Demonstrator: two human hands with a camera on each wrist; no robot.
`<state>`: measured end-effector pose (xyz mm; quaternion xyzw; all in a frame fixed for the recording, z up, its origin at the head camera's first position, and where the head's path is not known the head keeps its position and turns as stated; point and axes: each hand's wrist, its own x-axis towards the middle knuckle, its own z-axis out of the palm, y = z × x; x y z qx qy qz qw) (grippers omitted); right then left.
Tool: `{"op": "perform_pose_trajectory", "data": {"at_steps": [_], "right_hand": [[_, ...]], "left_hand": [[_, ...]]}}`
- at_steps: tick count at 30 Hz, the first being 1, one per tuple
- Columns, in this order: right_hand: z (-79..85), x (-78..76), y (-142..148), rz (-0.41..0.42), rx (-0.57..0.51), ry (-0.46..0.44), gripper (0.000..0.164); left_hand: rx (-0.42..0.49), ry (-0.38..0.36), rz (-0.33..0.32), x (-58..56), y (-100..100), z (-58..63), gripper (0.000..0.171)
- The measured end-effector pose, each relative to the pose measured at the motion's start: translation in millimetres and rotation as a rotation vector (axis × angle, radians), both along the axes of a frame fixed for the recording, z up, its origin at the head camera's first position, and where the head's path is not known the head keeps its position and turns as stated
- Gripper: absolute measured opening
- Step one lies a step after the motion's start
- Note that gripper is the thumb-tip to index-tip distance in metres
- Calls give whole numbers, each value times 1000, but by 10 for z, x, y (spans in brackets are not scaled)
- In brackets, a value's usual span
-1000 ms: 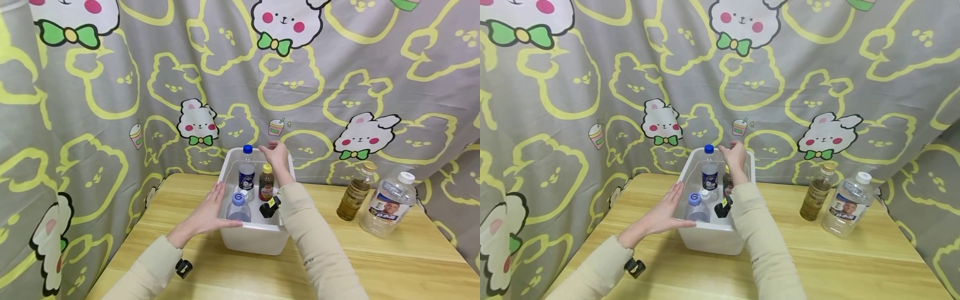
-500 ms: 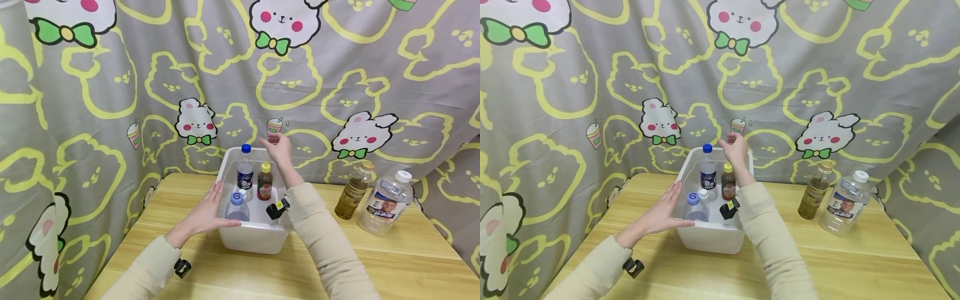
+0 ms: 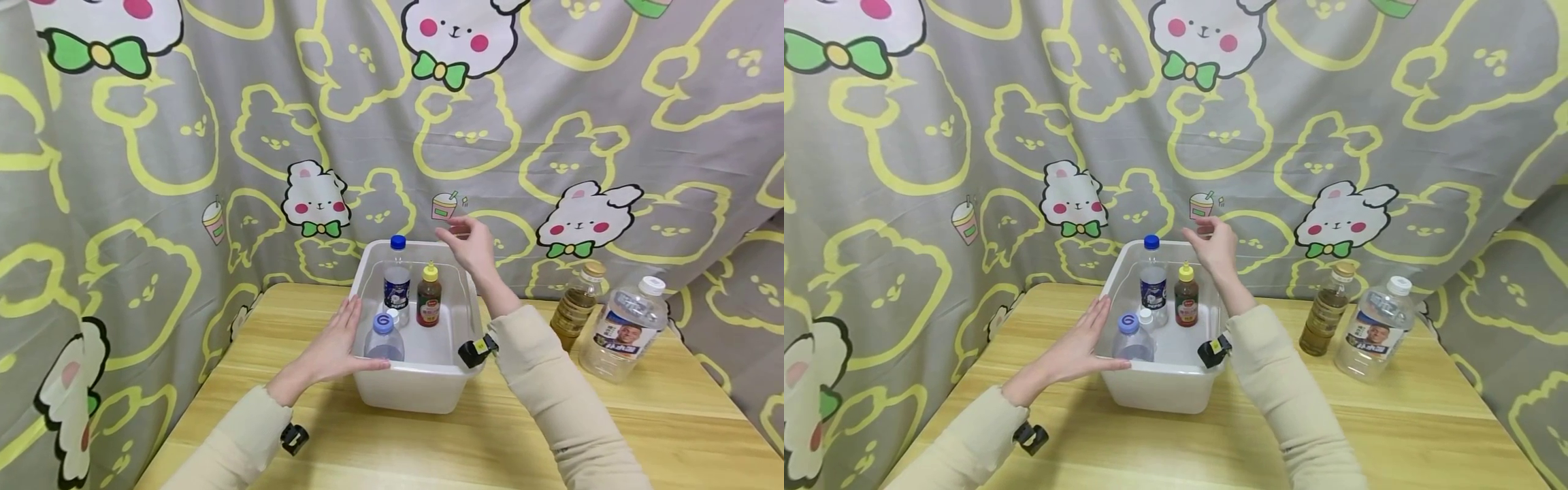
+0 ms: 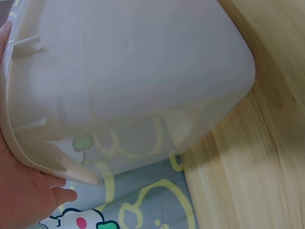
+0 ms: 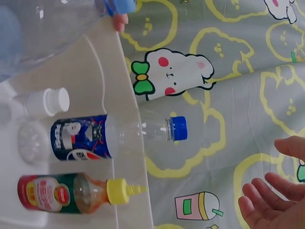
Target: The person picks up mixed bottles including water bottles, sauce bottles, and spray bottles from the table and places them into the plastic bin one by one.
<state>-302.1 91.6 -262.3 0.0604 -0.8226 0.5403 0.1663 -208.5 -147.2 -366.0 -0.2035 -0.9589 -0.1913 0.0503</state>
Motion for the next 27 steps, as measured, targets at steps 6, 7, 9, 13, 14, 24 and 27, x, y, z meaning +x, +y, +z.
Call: {"op": "perform_pose_trajectory", "data": {"at_steps": [6, 7, 9, 13, 14, 24, 27], "right_hand": [[-32, 58, 130, -8, 39, 49, 35], [-38, 67, 153, -11, 48, 59, 35], [-49, 83, 198, -15, 64, 74, 35], [-74, 104, 289, -24, 95, 89, 36], [-80, 110, 310, -27, 101, 90, 36], [-193, 201, 509, -45, 127, 112, 36], [-237, 229, 580, -56, 134, 111, 37]], "left_hand": [[0, -12, 2, -2, 1, -6, 123], [-2, -13, 3, -1, 2, -6, 123], [-3, -15, 5, -1, 2, -5, 123], [4, -7, 2, 2, -1, 1, 123], [6, -4, 1, 2, -2, 2, 123], [-8, -9, 2, -1, 2, -8, 123], [-8, -10, 2, -3, 5, -11, 123]]}}
